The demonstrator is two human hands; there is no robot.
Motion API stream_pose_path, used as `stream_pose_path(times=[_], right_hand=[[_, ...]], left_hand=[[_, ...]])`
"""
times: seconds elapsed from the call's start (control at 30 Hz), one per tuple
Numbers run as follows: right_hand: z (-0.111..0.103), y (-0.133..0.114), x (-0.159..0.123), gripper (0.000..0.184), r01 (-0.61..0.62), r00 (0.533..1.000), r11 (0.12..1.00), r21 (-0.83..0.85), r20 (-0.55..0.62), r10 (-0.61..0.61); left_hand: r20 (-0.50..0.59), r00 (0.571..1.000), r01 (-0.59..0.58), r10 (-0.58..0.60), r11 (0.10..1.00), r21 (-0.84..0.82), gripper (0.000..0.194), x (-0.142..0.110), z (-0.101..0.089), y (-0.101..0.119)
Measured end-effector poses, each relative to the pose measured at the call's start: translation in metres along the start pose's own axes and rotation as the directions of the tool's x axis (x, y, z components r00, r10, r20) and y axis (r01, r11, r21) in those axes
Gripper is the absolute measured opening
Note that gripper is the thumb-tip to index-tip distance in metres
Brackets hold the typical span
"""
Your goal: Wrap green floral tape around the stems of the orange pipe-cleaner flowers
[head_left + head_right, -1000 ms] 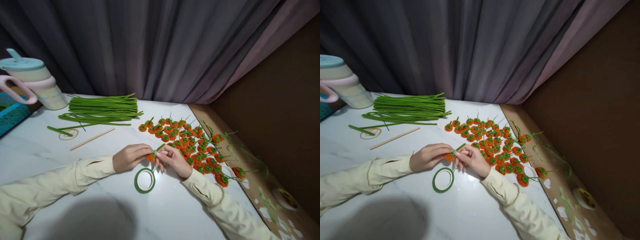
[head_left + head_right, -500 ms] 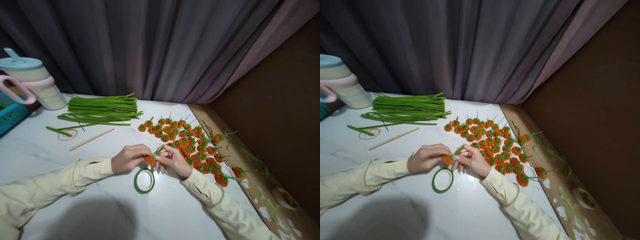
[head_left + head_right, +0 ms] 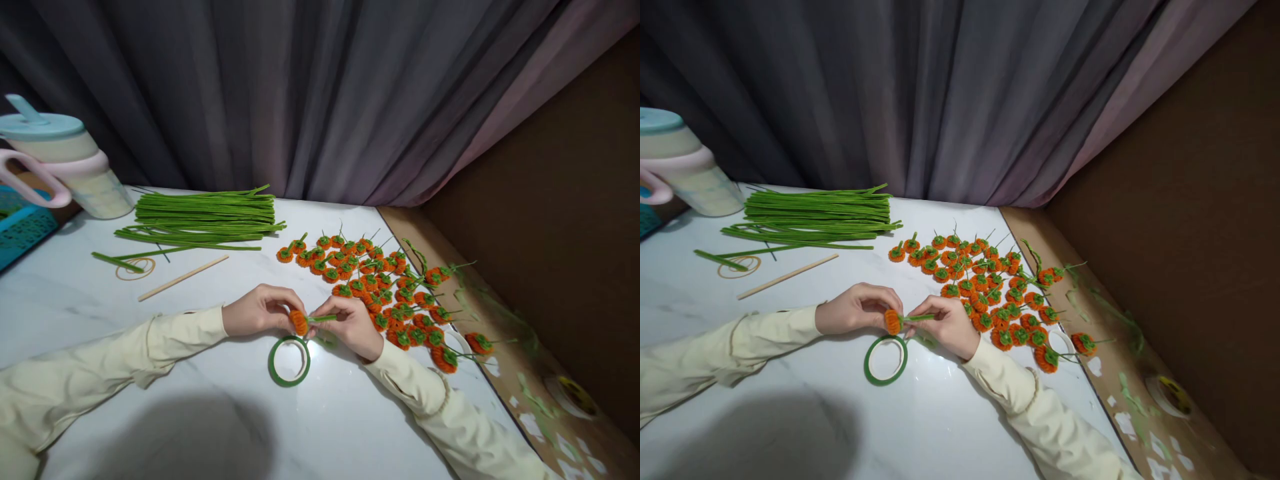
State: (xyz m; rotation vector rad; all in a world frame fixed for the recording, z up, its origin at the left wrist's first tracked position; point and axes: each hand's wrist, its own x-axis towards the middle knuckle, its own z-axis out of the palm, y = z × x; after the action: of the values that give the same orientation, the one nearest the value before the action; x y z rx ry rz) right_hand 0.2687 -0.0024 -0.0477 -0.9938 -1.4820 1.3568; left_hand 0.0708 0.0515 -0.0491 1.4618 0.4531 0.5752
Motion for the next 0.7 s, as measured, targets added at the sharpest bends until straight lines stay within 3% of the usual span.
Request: stream_pose_path(times=[0.07,0.1,0.17,0.23,0.37,0.53,0.7], right_hand=[[0.001,0.002,-0.003,0.011,0.151,0.987,0.965,-0.215,-0.017,-0.158],[0.001,0.003,-0.005,0.009,0.254,0.963,0.907,-0.335,0.003,-0.269],[0.001,0.006,-0.007,0.011,0.459,0.871,0.716,-0.526,0.108,-0.48],[0.0,0.009,-0.008,0.018,0.6,0.754,0.504,-0.621,0.23,-0.615],[0.0,0.009,-0.009,0.028,0.674,0.63,0.24,-0.699,0.374,-0.681],[0.0,-0.001,-0.01,0.017,0.721,0.476,-0.027,-0.692,0.524,-0.706],[0.0,-0.009,-0.01,0.012,0.689,0.461,-0.126,-0.714,0.565,-0.684]], left_hand=[[0.028,0.997,0.077,-0.075,0.995,-0.063,0.016,0.001,-0.004,0.0],[0.048,0.993,0.111,-0.107,0.99,-0.087,0.018,0.002,-0.005,0.0],[0.096,0.983,0.169,-0.157,0.978,-0.121,0.021,0.003,-0.008,0.001],[0.141,0.973,0.203,-0.184,0.969,-0.14,0.022,0.003,-0.01,0.002],[0.193,0.96,0.237,-0.203,0.956,-0.174,0.024,0.003,-0.009,0.004],[0.27,0.929,0.316,-0.254,0.923,-0.221,0.028,0.003,-0.009,0.003],[0.321,0.903,0.381,-0.287,0.88,-0.283,0.028,0.004,-0.013,0.0]])
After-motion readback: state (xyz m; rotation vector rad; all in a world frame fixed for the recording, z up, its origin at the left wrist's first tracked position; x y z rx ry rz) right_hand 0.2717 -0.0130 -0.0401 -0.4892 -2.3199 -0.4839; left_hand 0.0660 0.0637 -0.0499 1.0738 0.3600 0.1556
